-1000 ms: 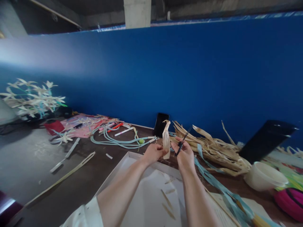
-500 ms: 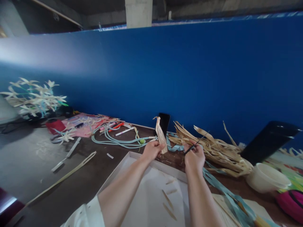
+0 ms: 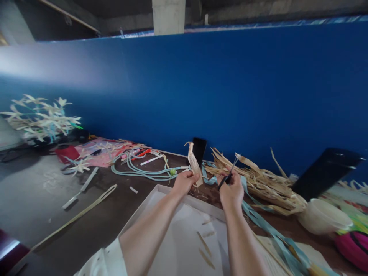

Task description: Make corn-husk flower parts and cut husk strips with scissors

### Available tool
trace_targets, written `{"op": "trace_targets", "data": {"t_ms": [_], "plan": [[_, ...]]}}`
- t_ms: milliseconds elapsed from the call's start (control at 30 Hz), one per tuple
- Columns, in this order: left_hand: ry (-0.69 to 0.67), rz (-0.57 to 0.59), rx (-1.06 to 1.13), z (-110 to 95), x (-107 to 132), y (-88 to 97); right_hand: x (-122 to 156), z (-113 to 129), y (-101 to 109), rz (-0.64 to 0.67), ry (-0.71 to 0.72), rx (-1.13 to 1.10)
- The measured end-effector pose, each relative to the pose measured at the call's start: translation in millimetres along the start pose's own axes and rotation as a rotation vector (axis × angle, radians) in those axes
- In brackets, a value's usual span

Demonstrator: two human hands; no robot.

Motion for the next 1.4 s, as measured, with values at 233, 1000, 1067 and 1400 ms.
{"op": "trace_targets", "data": {"t_ms": [233,1000,1067,1400], "plan": [[0.003,-0.008,0.044,-2.8,1.0,-1.0,21.0,-8.0,-31.3,0.446,-0.194,0.039],[-0.013,-0.292,0.158,-9.4,0.4,19.4,33.7,-17.7,-34.9,0.517,-0.378,0.122],[-0.037,-0.332,0.186,-8.3,-0.4,22.2,38.3,-17.0,-37.6,0.579,-0.385,0.193],[-0.057,-0.447,0.398,-14.6,0.8,25.1,59.2,5.4,-45.7,0.722,-0.284,0.373]]}}
Point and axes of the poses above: each hand's wrist, its own x-axis away from the middle knuckle, its own y-axis out of the back of the hand, z = x × y, the point moved 5 cm from there along -x, towards the middle knuckle, and after that the axes turned 12 degrees about -y, right-handed, at the moved point
